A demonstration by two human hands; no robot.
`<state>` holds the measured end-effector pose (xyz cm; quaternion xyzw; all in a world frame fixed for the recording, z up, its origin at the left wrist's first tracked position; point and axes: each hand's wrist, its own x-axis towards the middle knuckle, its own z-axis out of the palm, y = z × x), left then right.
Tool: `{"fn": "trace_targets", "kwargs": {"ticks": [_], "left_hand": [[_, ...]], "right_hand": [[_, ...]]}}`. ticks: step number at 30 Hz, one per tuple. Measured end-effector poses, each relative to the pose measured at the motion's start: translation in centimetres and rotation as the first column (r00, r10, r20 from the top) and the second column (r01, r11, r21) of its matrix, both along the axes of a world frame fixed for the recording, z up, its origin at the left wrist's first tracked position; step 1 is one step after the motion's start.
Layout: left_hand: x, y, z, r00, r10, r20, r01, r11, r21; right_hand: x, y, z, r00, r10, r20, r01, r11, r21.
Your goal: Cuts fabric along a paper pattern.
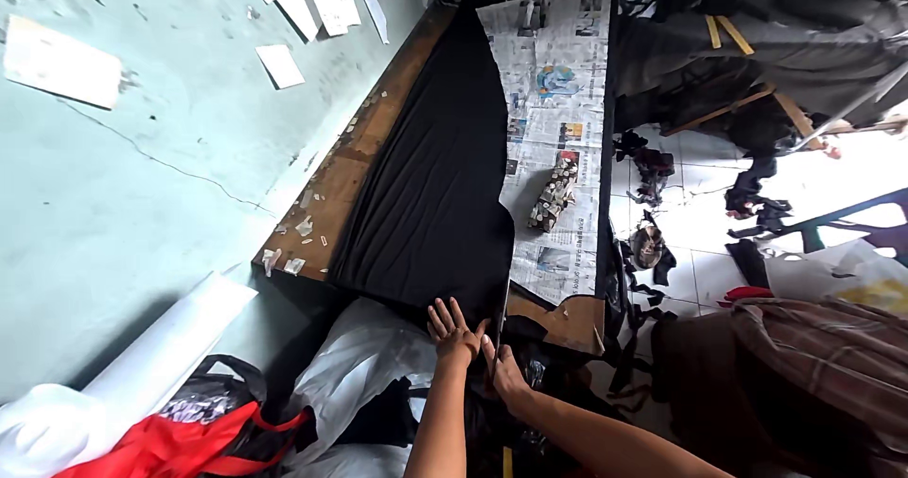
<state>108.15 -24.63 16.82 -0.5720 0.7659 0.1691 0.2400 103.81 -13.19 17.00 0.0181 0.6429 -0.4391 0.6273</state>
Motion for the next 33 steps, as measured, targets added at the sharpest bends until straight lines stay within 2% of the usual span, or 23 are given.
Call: {"fn": "trace_targets", "kwargs": {"ticks": [7, 17, 25, 33], "left_hand": [[0.4, -0.2, -0.8, 0.998, 0.009, -0.058, -0.009, 1.0, -0.007], [0.5, -0.4, -0.8, 0.998, -0.013, -0.059, 0.013, 1.0, 0.004], [0.4, -0.5, -1.0, 0.999, -0.001, -0.032, 0.002, 1.0, 0.013], [0.7, -0.6, -1.4, 0.996, -0.01, -0.083, 0.008, 1.0, -0.021]], "right_hand": [[0.0, 0.5, 0.0, 0.997, -0.073, -0.027, 0.072, 0.997, -0.023], [-2.6, -1.4, 0.8, 1.0, -0.021, -0.003, 0.021, 1.0, -0.012], [-2.8, -1.3, 0.6, 0.993, -0.117, 0.001, 0.117, 0.992, -0.036], [-5.0, -2.9, 0.4, 0.998, -0.039, 0.048, 0.04, 0.999, -0.016]]}}
